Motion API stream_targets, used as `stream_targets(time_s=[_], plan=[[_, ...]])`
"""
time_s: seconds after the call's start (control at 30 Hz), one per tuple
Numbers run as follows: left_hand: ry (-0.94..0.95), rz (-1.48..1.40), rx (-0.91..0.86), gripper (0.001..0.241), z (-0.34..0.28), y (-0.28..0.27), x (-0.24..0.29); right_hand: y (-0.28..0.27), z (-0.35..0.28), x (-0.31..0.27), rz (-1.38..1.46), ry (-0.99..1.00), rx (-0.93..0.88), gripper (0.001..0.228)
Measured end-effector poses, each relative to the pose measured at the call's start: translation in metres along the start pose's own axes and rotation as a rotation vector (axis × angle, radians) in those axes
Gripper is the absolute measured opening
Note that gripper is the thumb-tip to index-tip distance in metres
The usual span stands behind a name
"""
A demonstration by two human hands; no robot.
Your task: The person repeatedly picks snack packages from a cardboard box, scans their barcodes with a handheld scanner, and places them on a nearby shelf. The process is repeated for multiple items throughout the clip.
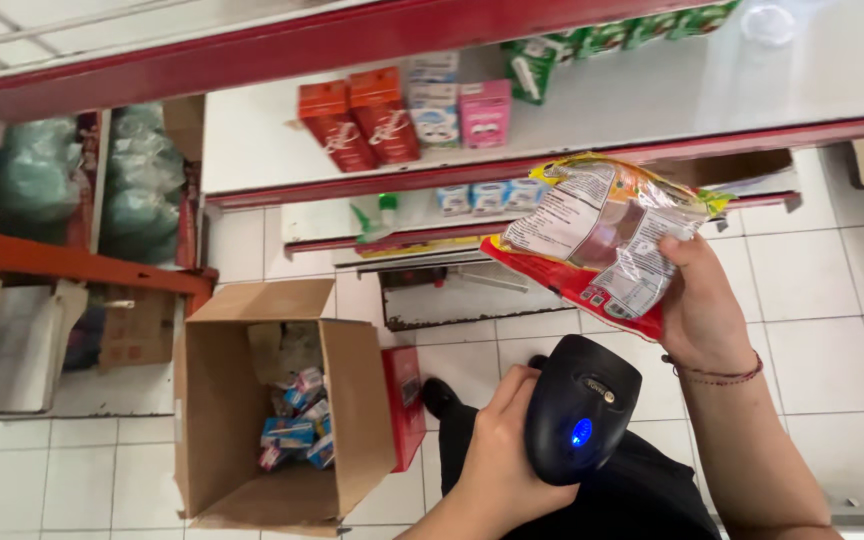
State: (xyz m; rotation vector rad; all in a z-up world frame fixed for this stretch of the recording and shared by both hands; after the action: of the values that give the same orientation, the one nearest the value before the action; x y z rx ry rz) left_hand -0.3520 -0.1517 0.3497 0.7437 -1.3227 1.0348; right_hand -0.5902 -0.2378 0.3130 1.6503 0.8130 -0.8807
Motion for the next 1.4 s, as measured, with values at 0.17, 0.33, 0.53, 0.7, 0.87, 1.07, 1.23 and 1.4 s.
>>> stream_targets(time_s=[0.17,0.33,0.53,0.7,0.87,1.07,1.23,1.4], plan=[[-0.009,-0.019,-0.049,0.058,0.023,0.031,0.009,-0.033,-0.003,-0.021,-0.123,-0.084,0.023,0.064],[0.222,-0.069,-0.141,0.065,0.064,0.051,0.035,-0.031,-0.035,-0.050,-0.386,-0.220,0.033,0.076],[0.404,-0.064,-0.137,0.079,0.098,0.079,0.051,-0.024,-0.061,-0.081,-0.227,-0.449,-0.135,0.091],[0.491,-0.044,-0.056,0.075,0.117,0.092,0.037,-0.038,-0.069,-0.102,-0.540,-0.740,-0.171,0.065],[0.529,-0.090,-0.124,0.068,0.140,0.094,0.040,-0.064,-0.049,-0.137,-0.704,-0.769,0.227,0.070],[0.759,0.183,-0.160,0.056,0.194,0.100,0.069,-0.103,-0.018,-0.188,-0.513,-0.660,0.181,0.064],[0.270,-0.554,-0.221,0.059,0.246,0.129,0.109,-0.109,-0.005,-0.231,-0.641,-0.888,0.237,0.042],[0.906,0.248,-0.122,0.068,0.280,0.119,0.170,-0.096,0.026,-0.277,-0.715,-1.098,0.307,0.037]])
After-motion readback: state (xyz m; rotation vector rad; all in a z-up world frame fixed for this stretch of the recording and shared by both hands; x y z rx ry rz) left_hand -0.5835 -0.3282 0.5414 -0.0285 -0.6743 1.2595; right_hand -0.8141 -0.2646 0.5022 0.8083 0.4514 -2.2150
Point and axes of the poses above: each hand's wrist, its own z-axis towards the middle knuckle, its own y-axis out of the palm, x = y × z, the point moved 1 cm from there along z, towards the middle knuckle, and after that the axes turned 9 degrees about -z, right-handed, at the moved point
